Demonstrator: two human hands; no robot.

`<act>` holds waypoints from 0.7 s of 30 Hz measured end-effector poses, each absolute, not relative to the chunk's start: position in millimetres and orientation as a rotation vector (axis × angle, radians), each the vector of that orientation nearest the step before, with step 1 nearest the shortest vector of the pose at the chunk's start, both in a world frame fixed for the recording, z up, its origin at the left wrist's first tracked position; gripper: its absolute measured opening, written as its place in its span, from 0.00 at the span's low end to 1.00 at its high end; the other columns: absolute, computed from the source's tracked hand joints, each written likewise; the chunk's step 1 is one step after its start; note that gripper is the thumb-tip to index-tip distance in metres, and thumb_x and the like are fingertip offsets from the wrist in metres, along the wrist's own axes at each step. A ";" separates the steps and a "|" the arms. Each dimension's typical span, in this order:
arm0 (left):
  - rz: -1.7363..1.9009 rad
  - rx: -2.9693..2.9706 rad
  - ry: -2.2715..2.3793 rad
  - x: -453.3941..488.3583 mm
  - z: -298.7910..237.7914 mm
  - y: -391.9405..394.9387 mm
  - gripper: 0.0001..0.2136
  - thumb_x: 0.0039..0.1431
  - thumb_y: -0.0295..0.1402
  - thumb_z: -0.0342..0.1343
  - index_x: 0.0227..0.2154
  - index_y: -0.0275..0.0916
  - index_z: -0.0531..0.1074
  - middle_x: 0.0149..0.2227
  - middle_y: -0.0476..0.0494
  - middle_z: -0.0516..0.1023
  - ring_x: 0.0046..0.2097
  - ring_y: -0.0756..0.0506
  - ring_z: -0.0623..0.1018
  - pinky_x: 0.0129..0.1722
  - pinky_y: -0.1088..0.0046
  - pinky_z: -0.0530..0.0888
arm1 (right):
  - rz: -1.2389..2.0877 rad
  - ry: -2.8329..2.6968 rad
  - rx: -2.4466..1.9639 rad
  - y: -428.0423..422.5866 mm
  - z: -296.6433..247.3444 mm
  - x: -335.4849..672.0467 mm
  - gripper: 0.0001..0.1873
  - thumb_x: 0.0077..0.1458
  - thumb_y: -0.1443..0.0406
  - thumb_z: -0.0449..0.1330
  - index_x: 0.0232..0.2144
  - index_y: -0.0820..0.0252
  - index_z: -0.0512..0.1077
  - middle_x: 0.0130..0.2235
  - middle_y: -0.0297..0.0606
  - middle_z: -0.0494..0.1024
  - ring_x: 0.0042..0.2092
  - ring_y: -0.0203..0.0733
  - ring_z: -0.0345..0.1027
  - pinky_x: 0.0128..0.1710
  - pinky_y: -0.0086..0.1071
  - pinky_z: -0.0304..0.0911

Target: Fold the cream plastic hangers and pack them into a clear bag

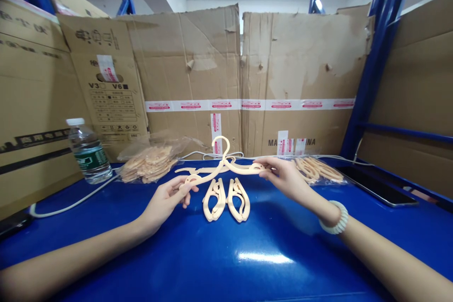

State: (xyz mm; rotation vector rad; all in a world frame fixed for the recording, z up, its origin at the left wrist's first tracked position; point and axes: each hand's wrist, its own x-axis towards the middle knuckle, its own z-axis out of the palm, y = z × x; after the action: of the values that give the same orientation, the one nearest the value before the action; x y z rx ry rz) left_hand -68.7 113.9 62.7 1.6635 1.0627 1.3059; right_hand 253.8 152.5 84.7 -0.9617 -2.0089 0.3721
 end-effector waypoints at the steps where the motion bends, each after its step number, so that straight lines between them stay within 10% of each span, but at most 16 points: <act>1: 1.314 1.653 1.061 -68.5 63.4 113.6 0.18 0.55 0.45 0.58 0.40 0.34 0.73 0.33 0.43 0.78 0.25 0.51 0.72 0.25 0.74 0.72 | 0.396 -1.989 -0.960 152.4 86.2 254.2 0.18 0.56 0.56 0.58 0.46 0.59 0.73 0.41 0.43 0.78 0.35 0.44 0.71 0.36 0.38 0.71; 21: 1.171 1.719 0.896 -56.4 60.9 94.0 0.12 0.56 0.40 0.61 0.37 0.36 0.71 0.23 0.50 0.75 0.24 0.50 0.75 0.26 0.75 0.74 | 1.432 -1.788 -0.749 111.7 72.0 193.9 0.22 0.50 0.52 0.67 0.39 0.63 0.73 0.30 0.36 0.75 0.25 0.31 0.63 0.25 0.26 0.60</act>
State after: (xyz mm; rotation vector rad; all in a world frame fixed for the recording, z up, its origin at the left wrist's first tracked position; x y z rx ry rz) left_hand -56.4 94.0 60.9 1.7186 0.8964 1.1709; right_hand 193.9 111.7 72.0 -0.7487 -1.7881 1.4322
